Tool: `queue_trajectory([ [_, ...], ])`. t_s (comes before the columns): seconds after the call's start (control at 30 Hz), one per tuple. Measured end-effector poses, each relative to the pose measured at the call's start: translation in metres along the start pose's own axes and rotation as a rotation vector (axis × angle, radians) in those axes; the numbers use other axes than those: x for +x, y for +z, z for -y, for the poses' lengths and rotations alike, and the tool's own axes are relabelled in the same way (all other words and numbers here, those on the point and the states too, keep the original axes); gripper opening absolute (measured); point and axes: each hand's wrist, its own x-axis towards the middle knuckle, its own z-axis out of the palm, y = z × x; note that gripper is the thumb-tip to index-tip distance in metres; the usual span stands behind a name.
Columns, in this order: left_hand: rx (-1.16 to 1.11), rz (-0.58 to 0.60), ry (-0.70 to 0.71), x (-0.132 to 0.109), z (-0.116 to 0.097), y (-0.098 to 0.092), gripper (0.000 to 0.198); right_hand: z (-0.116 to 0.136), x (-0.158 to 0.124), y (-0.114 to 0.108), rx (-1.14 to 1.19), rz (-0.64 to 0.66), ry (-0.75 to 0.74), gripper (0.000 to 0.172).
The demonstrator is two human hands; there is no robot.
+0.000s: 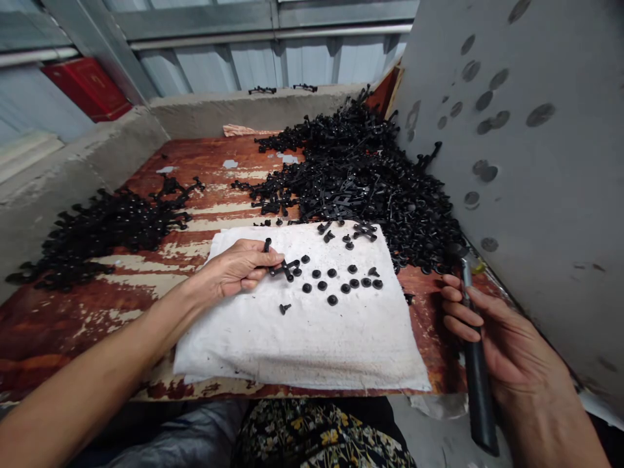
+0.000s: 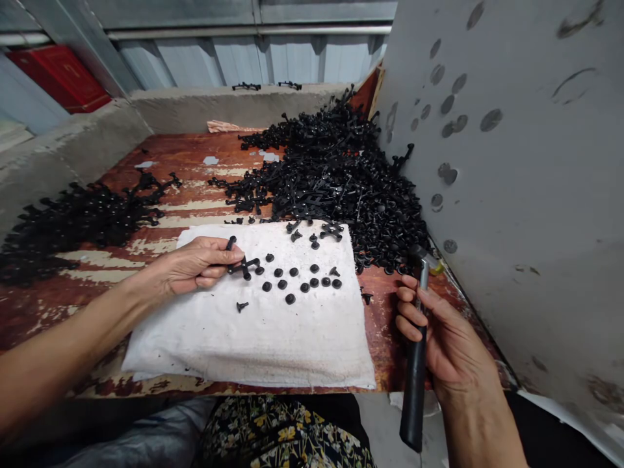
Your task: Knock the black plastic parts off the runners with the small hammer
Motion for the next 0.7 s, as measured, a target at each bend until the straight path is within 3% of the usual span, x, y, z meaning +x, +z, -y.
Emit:
queue_trajectory([
  [0.27,-0.002,0.026,-0.027,0.0029,-0.0003,-0.0025,0.023,0.0008,-0.0026,0.003,0.02,-0.094,0.061,0.022],
  [0.7,0.09,-0.031,-0.057,-0.002,-0.0044,0.0049,0.024,0.0018,-0.0032,0.0049,0.006,-0.097,0.074,0.045],
])
